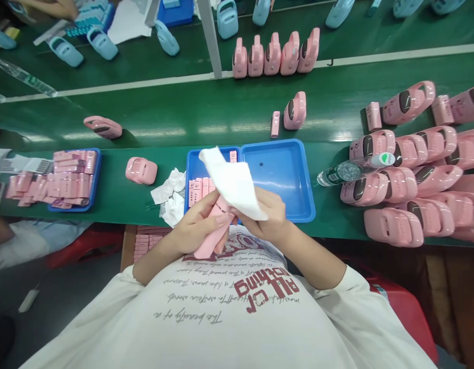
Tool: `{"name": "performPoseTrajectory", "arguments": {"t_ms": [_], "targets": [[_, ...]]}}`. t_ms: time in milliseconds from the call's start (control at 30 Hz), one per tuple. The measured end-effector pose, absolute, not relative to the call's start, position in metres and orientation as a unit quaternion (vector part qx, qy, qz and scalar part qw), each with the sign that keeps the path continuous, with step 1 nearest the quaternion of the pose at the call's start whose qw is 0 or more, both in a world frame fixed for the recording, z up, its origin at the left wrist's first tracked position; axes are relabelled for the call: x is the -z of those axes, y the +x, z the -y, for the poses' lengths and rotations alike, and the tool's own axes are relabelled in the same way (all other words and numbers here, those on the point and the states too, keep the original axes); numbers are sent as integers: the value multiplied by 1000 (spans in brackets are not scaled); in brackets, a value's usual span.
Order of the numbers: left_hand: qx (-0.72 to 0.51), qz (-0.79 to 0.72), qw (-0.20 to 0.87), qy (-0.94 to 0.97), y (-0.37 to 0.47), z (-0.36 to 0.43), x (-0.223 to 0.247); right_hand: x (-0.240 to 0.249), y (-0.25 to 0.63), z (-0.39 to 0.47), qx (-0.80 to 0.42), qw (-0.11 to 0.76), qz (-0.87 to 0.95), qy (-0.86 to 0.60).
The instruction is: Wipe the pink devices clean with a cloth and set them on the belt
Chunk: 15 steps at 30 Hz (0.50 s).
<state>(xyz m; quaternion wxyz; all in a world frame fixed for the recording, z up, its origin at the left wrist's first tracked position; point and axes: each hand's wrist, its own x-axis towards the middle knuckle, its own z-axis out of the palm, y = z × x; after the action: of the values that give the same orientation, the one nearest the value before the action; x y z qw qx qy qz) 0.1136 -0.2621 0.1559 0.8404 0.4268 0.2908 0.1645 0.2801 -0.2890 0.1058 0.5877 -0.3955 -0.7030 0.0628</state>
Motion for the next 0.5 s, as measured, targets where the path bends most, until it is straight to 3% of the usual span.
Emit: {"name": "performPoseTrajectory", "arguments": {"t_ms": [133, 333, 433, 500], "targets": [[-180, -232, 880, 374, 111, 262, -153, -94, 281, 290, -97, 646, 661, -369], [-151, -334, 803, 470, 116, 263, -157, -108, 283, 278, -70, 595, 699, -390], [-150, -255, 872, 391, 118, 263, -153, -99, 286, 278, -100, 618, 696, -351], [-148, -199, 908, 336, 119, 263, -149, -91, 287, 280, -184, 620, 657, -388]]}}
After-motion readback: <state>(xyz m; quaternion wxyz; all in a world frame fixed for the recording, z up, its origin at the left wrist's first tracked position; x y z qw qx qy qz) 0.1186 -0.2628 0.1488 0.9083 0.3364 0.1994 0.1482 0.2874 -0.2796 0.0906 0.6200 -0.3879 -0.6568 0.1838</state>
